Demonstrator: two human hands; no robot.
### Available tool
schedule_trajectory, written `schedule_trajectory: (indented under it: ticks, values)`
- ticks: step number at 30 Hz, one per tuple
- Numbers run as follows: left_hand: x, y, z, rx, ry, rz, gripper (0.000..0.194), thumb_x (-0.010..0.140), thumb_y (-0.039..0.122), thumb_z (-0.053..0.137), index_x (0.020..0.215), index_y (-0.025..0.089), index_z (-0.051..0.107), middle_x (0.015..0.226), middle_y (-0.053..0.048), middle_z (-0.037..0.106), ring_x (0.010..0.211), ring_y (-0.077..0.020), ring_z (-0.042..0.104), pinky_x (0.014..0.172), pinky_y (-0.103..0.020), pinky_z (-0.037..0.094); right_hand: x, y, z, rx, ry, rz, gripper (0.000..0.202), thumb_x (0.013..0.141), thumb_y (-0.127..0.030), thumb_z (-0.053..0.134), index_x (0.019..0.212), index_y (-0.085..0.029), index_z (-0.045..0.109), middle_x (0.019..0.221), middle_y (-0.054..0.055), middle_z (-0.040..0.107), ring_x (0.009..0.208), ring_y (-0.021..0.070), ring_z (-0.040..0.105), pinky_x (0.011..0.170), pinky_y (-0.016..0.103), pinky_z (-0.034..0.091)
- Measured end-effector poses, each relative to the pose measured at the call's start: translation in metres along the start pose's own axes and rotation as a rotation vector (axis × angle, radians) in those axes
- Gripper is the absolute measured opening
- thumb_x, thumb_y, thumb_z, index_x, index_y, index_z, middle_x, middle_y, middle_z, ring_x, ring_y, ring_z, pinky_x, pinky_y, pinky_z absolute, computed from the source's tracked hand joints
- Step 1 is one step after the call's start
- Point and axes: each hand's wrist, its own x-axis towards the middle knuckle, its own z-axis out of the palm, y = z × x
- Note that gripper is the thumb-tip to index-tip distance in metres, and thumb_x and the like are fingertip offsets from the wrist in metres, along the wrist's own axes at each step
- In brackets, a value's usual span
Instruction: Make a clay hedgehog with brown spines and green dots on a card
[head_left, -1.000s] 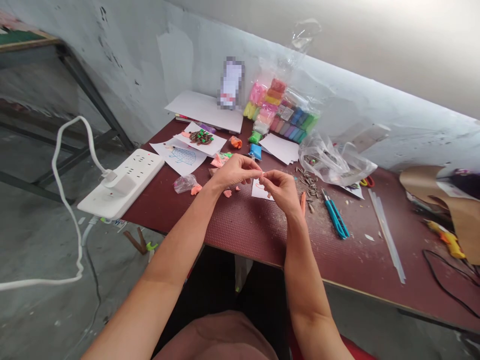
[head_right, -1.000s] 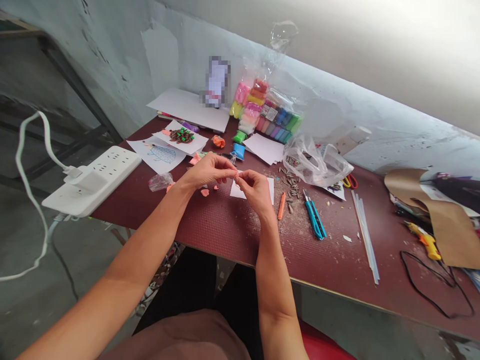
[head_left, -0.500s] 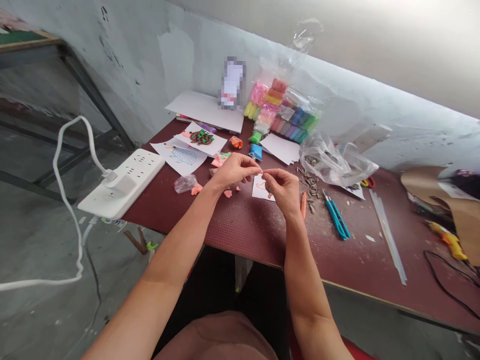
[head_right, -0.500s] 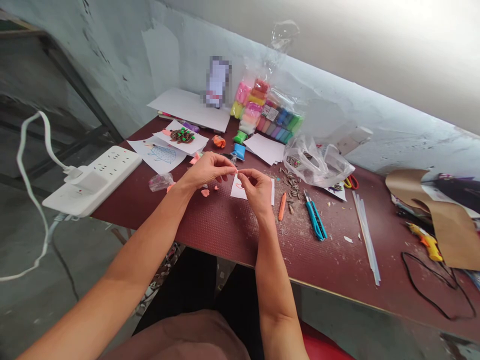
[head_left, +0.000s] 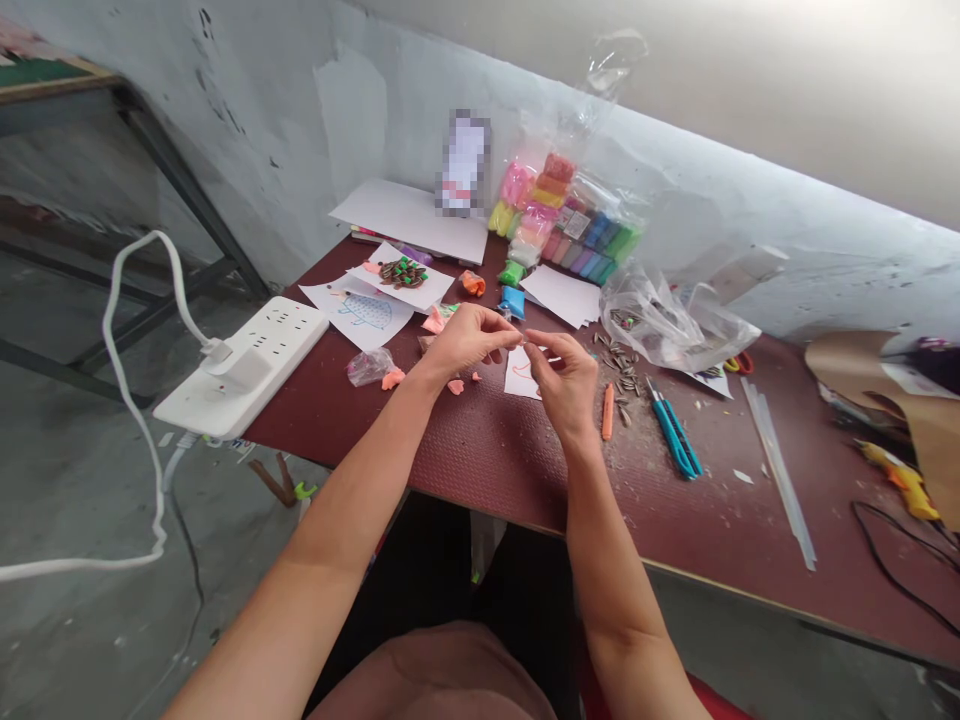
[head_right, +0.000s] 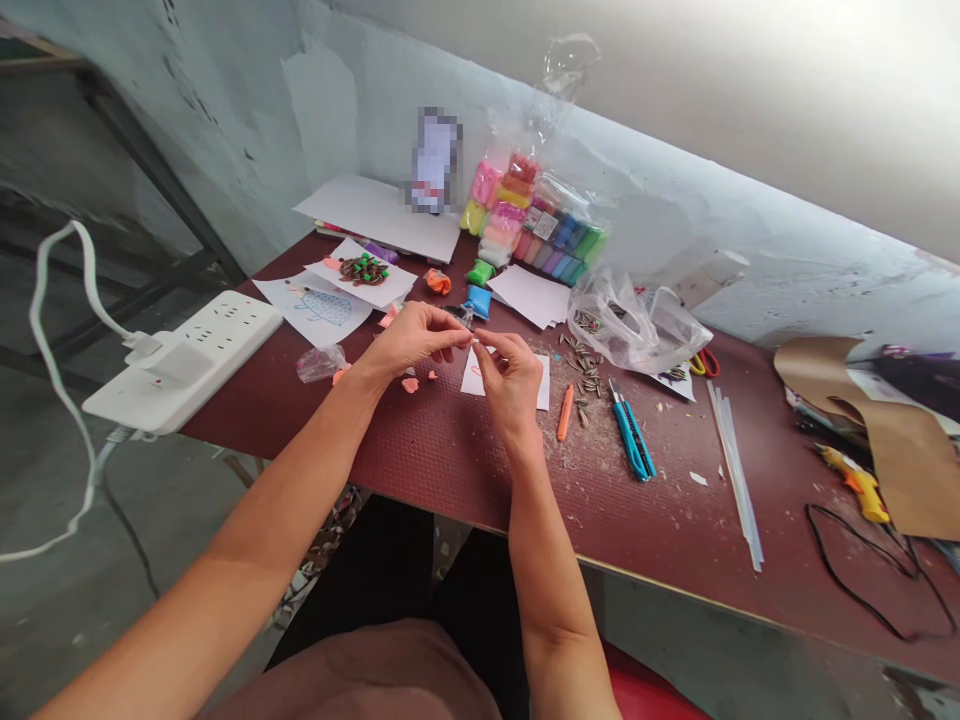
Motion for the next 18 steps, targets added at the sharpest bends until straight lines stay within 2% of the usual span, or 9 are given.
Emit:
schedule_trajectory:
  ticks: [3,7,9,12,14,18]
  values:
    - [0.0,0.0,0.0,-0.04,0.004,-0.005,0.01,0.084,0.016,0.074,0.076,0.01,0.076,0.069,-0.004,0.074,0.051,-0.0066,0.058,0.051,-0.018,0.046,-0.001,0.0,0.005,0.016,-0.021,-0.03,0.023,0.093,-0.042,0.072,0.106,-0.027,0.084,0.112,0.009,0.077,0.097,0.021,0.069,0.07,0.032,0.055]
    - [0.0,0.0,-0.001,-0.104,0.03,-0.034,0.012,0.086,0.022,0.077,0.083,0.01,0.077,0.076,-0.005,0.077,0.054,-0.0073,0.062,0.053,-0.019,0.047,-0.001,0.008,0.011,0.211,-0.093,0.041,0.03,0.095,-0.044,0.069,0.119,-0.029,0.08,0.124,0.009,0.076,0.107,0.0212,0.068,0.079,0.033,0.057]
    - [-0.001,0.001,-0.001,-0.127,0.029,-0.045,0.016,0.085,0.027,0.078,0.084,0.011,0.077,0.08,-0.006,0.078,0.056,-0.0077,0.063,0.053,-0.019,0.047,-0.001,0.01,0.012,0.273,-0.083,0.06,0.031,0.094,-0.043,0.071,0.12,-0.029,0.079,0.123,0.008,0.077,0.104,0.0202,0.069,0.079,0.032,0.056]
    - [0.0,0.0,0.0,-0.144,0.027,-0.027,0.02,0.084,0.031,0.081,0.083,0.012,0.077,0.084,-0.006,0.079,0.057,-0.0072,0.063,0.054,-0.019,0.047,-0.002,0.008,0.011,0.257,0.028,0.071,0.028,0.091,-0.043,0.076,0.113,-0.027,0.08,0.116,0.008,0.078,0.094,0.0182,0.068,0.074,0.03,0.054]
    - [0.0,-0.001,0.002,-0.149,0.026,-0.014,0.021,0.083,0.033,0.082,0.083,0.012,0.078,0.081,-0.005,0.078,0.057,-0.0074,0.063,0.054,-0.019,0.047,-0.002,0.004,0.011,0.206,0.084,0.081,0.026,0.089,-0.045,0.078,0.105,-0.024,0.081,0.109,0.007,0.078,0.087,0.0172,0.066,0.069,0.029,0.052]
    - [0.001,-0.004,0.003,-0.135,0.014,-0.012,0.018,0.081,0.031,0.083,0.083,0.013,0.078,0.07,-0.003,0.072,0.058,-0.0086,0.063,0.053,-0.018,0.046,-0.003,-0.001,0.01,0.141,0.103,0.093,0.031,0.088,-0.052,0.077,0.094,-0.022,0.079,0.095,0.007,0.076,0.081,0.0174,0.065,0.063,0.028,0.049]
